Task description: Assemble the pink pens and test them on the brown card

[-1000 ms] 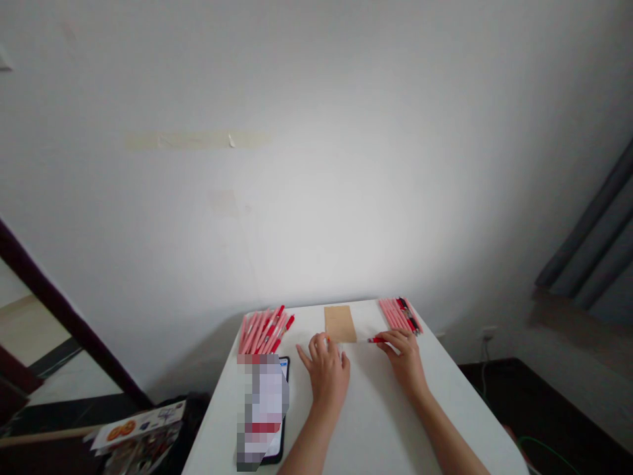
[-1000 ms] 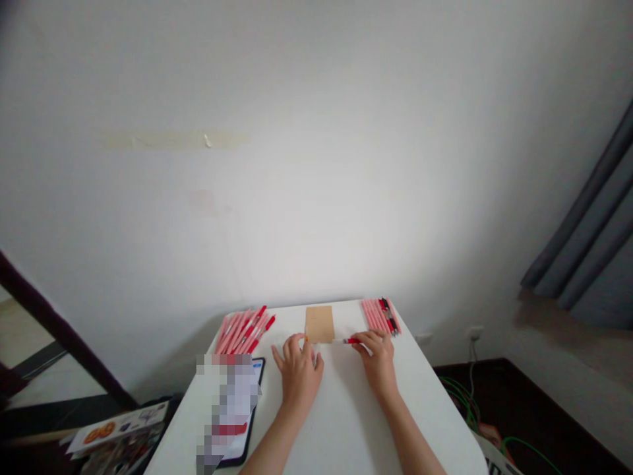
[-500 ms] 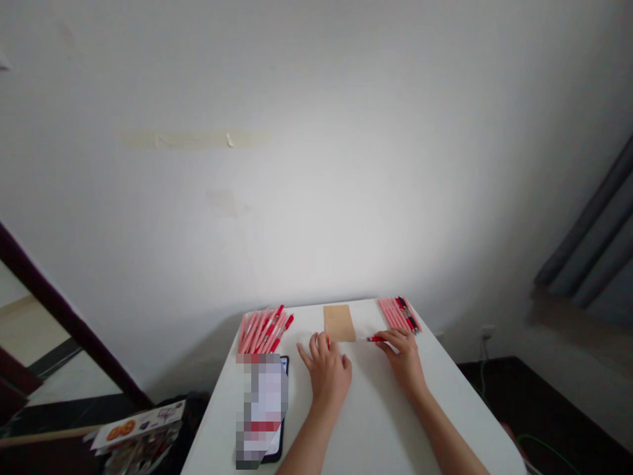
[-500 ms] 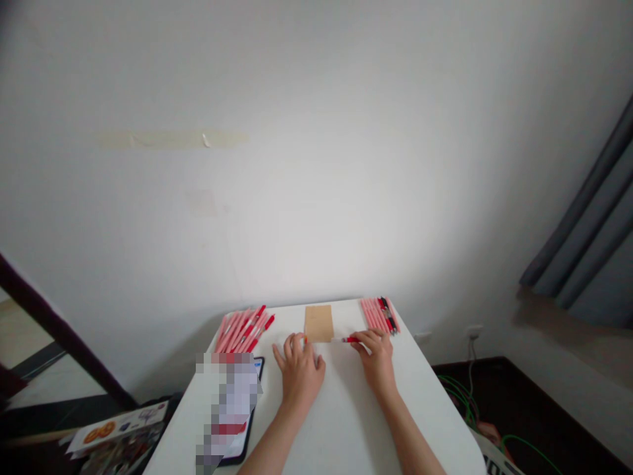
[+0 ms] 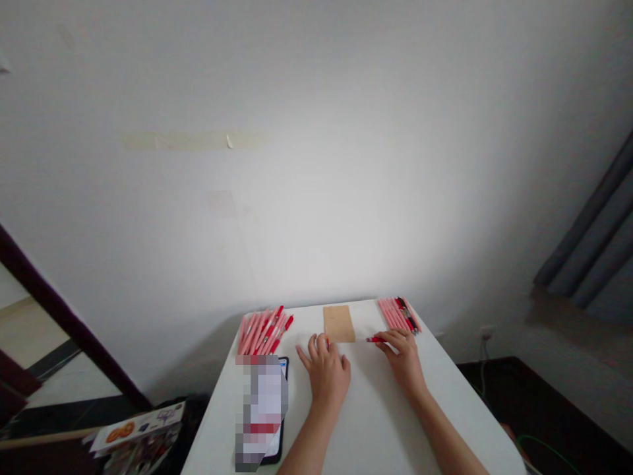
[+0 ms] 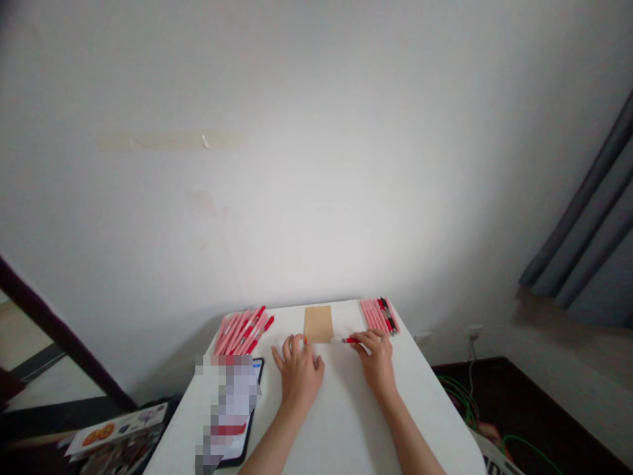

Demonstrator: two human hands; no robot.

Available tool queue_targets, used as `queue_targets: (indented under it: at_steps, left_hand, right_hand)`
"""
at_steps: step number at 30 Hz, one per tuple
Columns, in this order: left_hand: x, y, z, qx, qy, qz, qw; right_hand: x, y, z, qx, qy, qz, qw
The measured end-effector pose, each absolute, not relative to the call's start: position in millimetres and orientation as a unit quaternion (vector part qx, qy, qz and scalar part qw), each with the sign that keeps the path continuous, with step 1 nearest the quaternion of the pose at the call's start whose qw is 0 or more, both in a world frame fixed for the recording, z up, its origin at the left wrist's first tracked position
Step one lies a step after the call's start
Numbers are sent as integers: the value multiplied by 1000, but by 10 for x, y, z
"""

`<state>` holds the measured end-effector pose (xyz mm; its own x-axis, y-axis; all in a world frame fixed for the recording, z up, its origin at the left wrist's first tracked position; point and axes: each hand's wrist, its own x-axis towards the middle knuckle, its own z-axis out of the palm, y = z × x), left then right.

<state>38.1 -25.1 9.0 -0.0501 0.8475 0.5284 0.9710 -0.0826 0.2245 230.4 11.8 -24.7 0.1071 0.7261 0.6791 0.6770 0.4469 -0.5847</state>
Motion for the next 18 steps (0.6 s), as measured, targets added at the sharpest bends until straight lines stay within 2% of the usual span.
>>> queue_targets:
  at_steps: [18]
  left_hand:
    - [306,-289,89,-680,-637,-352,89]
  right_hand:
    - [2312,117,-255,-522,-674,18,522]
